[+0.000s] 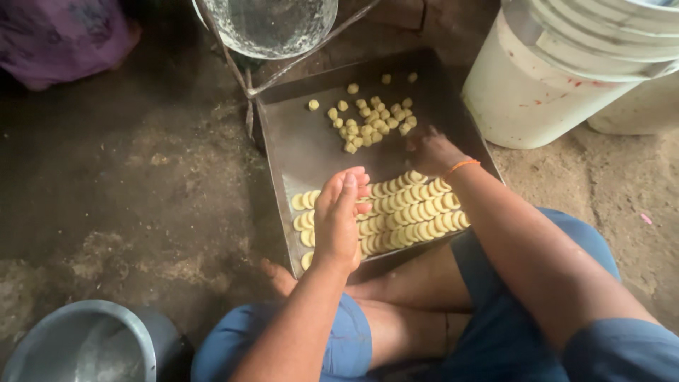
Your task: The person sits on the floor and flattens small dough balls into round discs by pressing them between their palms, then places each flattened disc in rows on a metal tray. They repeatedly pick new dough balls from the tray and continue pressing and arranging the discs.
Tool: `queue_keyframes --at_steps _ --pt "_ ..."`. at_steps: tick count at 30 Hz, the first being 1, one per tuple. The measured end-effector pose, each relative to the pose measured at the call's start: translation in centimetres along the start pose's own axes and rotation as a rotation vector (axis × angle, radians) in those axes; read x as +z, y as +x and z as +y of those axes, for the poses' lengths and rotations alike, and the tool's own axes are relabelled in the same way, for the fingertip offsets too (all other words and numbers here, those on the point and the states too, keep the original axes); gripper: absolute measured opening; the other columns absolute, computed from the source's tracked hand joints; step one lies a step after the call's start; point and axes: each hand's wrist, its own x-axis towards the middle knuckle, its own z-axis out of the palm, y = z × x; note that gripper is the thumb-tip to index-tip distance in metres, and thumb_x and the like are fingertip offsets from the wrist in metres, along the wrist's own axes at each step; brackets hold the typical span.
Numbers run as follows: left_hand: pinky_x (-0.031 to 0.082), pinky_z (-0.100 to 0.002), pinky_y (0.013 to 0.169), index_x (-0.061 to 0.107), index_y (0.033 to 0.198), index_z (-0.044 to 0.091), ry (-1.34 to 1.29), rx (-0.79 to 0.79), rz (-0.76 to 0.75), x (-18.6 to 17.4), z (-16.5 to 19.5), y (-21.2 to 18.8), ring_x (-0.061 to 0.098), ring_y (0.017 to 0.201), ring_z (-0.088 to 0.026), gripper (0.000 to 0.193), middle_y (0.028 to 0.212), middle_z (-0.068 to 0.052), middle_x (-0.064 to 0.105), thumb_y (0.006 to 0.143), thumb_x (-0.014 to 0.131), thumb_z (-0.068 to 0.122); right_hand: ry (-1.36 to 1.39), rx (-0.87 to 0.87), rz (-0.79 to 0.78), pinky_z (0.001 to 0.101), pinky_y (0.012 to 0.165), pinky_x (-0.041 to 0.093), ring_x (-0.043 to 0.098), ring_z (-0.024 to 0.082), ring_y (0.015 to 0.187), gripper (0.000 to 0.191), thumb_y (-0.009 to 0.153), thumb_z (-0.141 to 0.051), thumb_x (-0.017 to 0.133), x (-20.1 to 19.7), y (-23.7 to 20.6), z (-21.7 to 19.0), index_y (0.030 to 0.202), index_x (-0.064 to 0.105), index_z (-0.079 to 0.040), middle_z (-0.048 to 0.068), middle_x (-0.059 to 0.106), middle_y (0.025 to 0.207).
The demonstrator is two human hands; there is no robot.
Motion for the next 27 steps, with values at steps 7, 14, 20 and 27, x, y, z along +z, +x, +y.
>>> queue_keyframes --at_steps 7,14,20,27 --pt "0.053 -0.033 0.088 0.057 0.137 0.006 0.049 0.044 0.111 -0.7 -0.1 2.0 0.062 0.11 -0.017 0.052 0.126 -0.005 0.065 0.097 0.058 0.039 0.04 -0.274 0.184 0.0437 0.096 0.051 0.062 0.036 0.112 0.025 0.082 -0.021 0.071 -4.1 1.0 -4.9 0.103 0.074 -0.007 0.017 0.069 0.11" --pt "0.038 -0.039 0.086 0.049 0.152 0.007 -0.28 -0.073 0.044 -2.5 0.4 4.1 0.048 0.108 -0.026 0.064 0.114 -0.011 0.053 0.104 0.054 0.049 0.697 -0.474 0.008 0.0402 0.094 0.054 0.072 0.031 0.104 0.03 0.083 -0.019 0.079 -13.6 -10.0 -22.1 0.108 0.075 -0.003 0.014 0.074 0.112" --pt "0.04 -0.039 0.114 0.039 0.155 0.005 -0.546 0.034 -0.259 0.4 -0.3 -0.3 0.049 0.136 -0.022 0.075 0.146 -0.009 0.051 0.103 0.045 0.059 0.781 -0.319 0.433 0.0392 0.103 0.053 0.066 0.028 0.12 0.032 0.099 -0.028 0.059 -12.7 -9.9 -24.5 0.118 0.069 -0.004 0.013 0.069 0.128" --pt "0.029 -0.033 0.12 0.023 0.164 0.015 -0.194 0.057 -0.152 0.7 -1.8 -2.8 0.033 0.15 -0.015 0.082 0.164 0.0 0.033 0.099 0.029 0.065 0.766 -0.558 0.336 0.0485 0.133 0.005 0.007 0.036 0.165 0.076 0.112 -0.056 0.015 -9.5 -12.3 -24.9 0.165 0.021 -0.003 0.018 0.015 0.175"
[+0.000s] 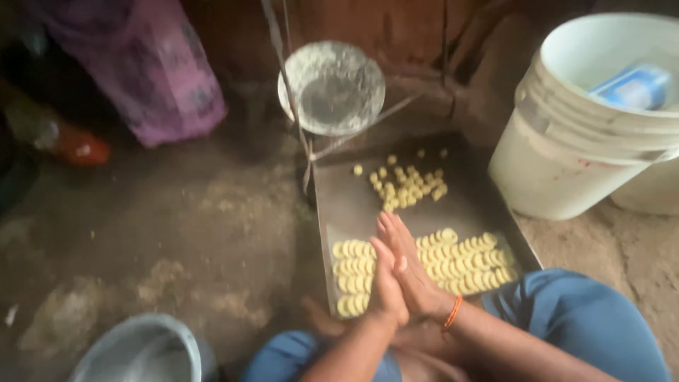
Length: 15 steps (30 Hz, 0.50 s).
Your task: The person sits on the floor and flattens small dough balls into round discs by pressing them between their palms, then places each flattened disc in rows on a metal tray. They repeatedly pick new dough balls from the tray and continue pressing and arranging the discs.
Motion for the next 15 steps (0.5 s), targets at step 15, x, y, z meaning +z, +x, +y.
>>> queue_keyframes --at_steps 15 --pt "0.022 -0.046 0.123 0.001 0.164 0.011 0.148 -0.021 -0.308 -1.2 -0.4 -0.6 0.014 0.16 -0.024 0.101 0.173 -0.009 0.011 0.094 0.026 0.078 0.068 -0.133 0.141 0.0471 0.136 0.0 0.002 0.034 0.167 0.094 0.102 -0.074 0.015 -0.3 -0.3 -1.5 0.166 0.017 -0.005 0.017 0.01 0.176"
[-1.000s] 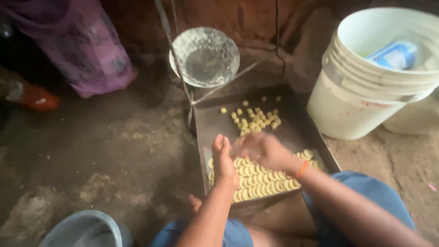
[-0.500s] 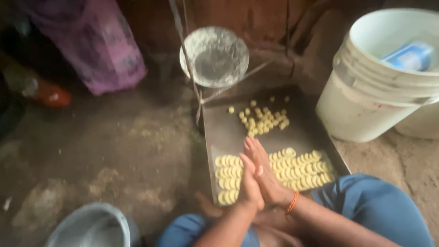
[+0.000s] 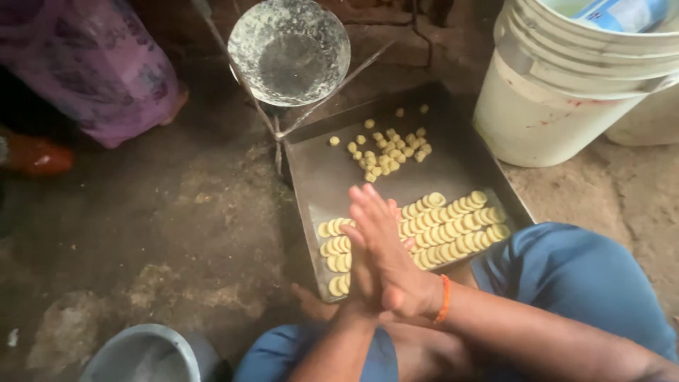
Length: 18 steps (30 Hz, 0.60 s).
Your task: The person sits on the floor and flattens small dough balls into round discs by pressing them between their palms, then places each flattened disc in rows on a metal tray. They repeatedly pick new dough balls from the tray and continue pressing and arranging the discs.
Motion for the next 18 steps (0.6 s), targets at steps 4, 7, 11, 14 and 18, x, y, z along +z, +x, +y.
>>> queue_keyframes --at_steps 4,7,11,14,18 --pt "0.014 -0.038 0.128 0.0 0.165 0.007 0.074 -0.016 0.104 1.6 0.7 -0.2 0.013 0.161 -0.022 0.1 0.175 -0.009 0.012 0.098 0.023 0.077 0.14 0.231 0.234 0.0473 0.135 0.009 0.013 0.037 0.166 0.101 0.104 -0.077 0.017 -0.2 1.2 1.5 0.168 0.015 0.003 0.021 0.016 0.176" --pt "0.015 -0.039 0.127 0.007 0.167 0.003 -0.271 -0.073 0.068 4.4 2.7 1.0 0.015 0.159 -0.024 0.101 0.174 -0.011 0.014 0.097 0.024 0.074 -0.21 0.204 0.193 0.0485 0.135 0.017 0.021 0.037 0.164 0.095 0.111 -0.075 0.03 -0.5 1.9 1.6 0.163 0.018 0.003 0.021 0.022 0.171" --pt "0.011 -0.039 0.136 0.013 0.167 0.002 -0.118 0.859 0.168 8.3 3.5 2.9 0.013 0.166 -0.024 0.093 0.174 -0.01 0.016 0.107 0.036 0.069 -0.131 -0.017 0.09 0.0491 0.133 0.016 0.022 0.032 0.162 0.09 0.103 -0.071 0.018 -0.2 0.3 -0.6 0.163 0.026 -0.004 0.015 0.029 0.168" --pt "0.018 -0.041 0.129 0.013 0.167 0.009 -0.377 0.324 0.116 6.7 2.6 2.1 0.016 0.16 -0.026 0.095 0.172 -0.01 0.017 0.099 0.032 0.073 0.505 0.267 0.167 0.053 0.124 0.033 0.012 0.034 0.161 0.092 0.103 -0.069 0.035 0.2 0.2 -1.0 0.162 0.022 0.001 0.017 0.014 0.169" --pt "0.024 -0.04 0.124 0.01 0.167 0.015 -0.556 -0.145 0.087 2.3 0.5 -0.2 0.018 0.157 -0.026 0.099 0.172 -0.009 0.017 0.092 0.028 0.078 0.004 0.272 0.335 0.0465 0.127 0.029 0.04 0.034 0.15 0.098 0.102 -0.08 0.026 0.0 1.9 0.1 0.154 0.041 0.001 0.019 0.044 0.155"
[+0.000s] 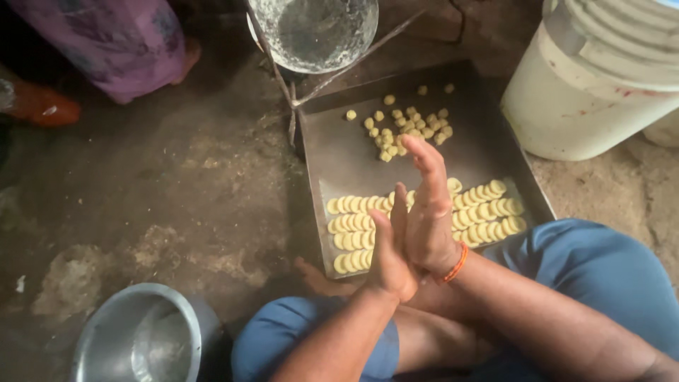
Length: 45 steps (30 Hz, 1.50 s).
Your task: The person sits on the floor and flattens small dough balls into round discs by pressing them between their palms, then places each flattened disc in rows on a metal tray. They repeatedly pick new dough balls from the tray and continue pressing and arranging the discs.
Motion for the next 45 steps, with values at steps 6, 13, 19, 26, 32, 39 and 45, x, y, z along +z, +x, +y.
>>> queue_keyframes --at_steps 6,13,19,26,32,39,45 --pt "0.03 -0.038 0.124 0.022 0.157 0.005 0.182 0.024 -0.177 -0.6 0.9 0.0 0.03 0.152 -0.025 0.096 0.158 -0.012 0.033 0.096 0.038 0.078 -0.083 -0.227 -0.202 0.0494 0.124 0.032 0.05 0.034 0.138 0.091 0.102 -0.077 0.022 -0.7 -0.3 -1.0 0.136 0.054 0.001 0.019 0.055 0.139" --pt "0.05 -0.035 0.109 0.051 0.14 0.013 -0.203 -0.058 -0.199 1.6 0.6 -0.7 0.056 0.131 -0.023 0.069 0.135 -0.004 0.057 0.098 0.04 0.066 -0.011 -0.206 -0.062 0.0428 0.112 0.044 0.056 0.032 0.127 0.095 0.103 -0.078 0.011 -0.7 -0.2 -0.7 0.122 0.067 -0.003 0.02 0.059 0.132" --pt "0.048 -0.042 0.089 0.063 0.129 -0.003 0.421 -0.032 0.24 1.0 3.0 2.0 0.056 0.107 -0.025 0.064 0.115 -0.013 0.06 0.104 0.053 0.055 -0.042 -0.188 -0.14 0.0409 0.11 0.046 0.058 0.028 0.125 0.052 0.111 -0.047 0.038 -2.4 1.9 -1.7 0.124 0.065 -0.004 0.014 0.062 0.13" --pt "0.053 -0.038 0.098 0.056 0.145 0.017 -0.057 0.188 0.237 0.6 8.1 1.7 0.064 0.11 -0.023 0.069 0.123 -0.01 0.066 0.095 0.042 0.063 -0.455 -0.361 -0.415 0.0487 0.117 0.033 0.049 0.039 0.139 0.032 0.093 -0.012 0.067 -1.4 2.6 -2.3 0.124 0.067 -0.006 0.014 0.059 0.135" --pt "0.053 -0.034 0.077 0.063 0.128 0.002 -0.08 0.141 0.13 -1.2 8.0 2.6 0.066 0.097 -0.021 0.082 0.112 -0.007 0.067 0.104 0.037 0.076 -0.289 -0.279 -0.504 0.0531 0.119 0.03 0.044 0.04 0.14 0.023 0.088 -0.014 0.068 -1.3 2.3 -2.9 0.11 0.067 -0.008 0.016 0.057 0.135" --pt "0.054 -0.036 0.077 0.055 0.129 -0.002 -0.386 -0.066 -0.168 0.1 4.2 1.4 0.061 0.096 -0.023 0.064 0.11 -0.013 0.061 0.119 0.025 0.054 0.162 -0.177 -0.274 0.0452 0.126 0.033 0.044 0.032 0.142 0.026 0.095 -0.014 0.053 -1.8 1.4 -3.3 0.115 0.066 -0.004 0.015 0.059 0.138" --pt "0.045 -0.026 0.102 0.054 0.131 0.016 -0.178 -0.114 0.066 3.6 1.7 -0.9 0.054 0.117 -0.007 0.066 0.12 0.004 0.055 0.1 0.023 0.065 0.405 -0.179 0.001 0.0381 0.116 0.036 0.05 0.025 0.126 0.062 0.114 -0.056 0.042 0.3 -2.9 -2.3 0.12 0.063 0.002 0.014 0.061 0.129"
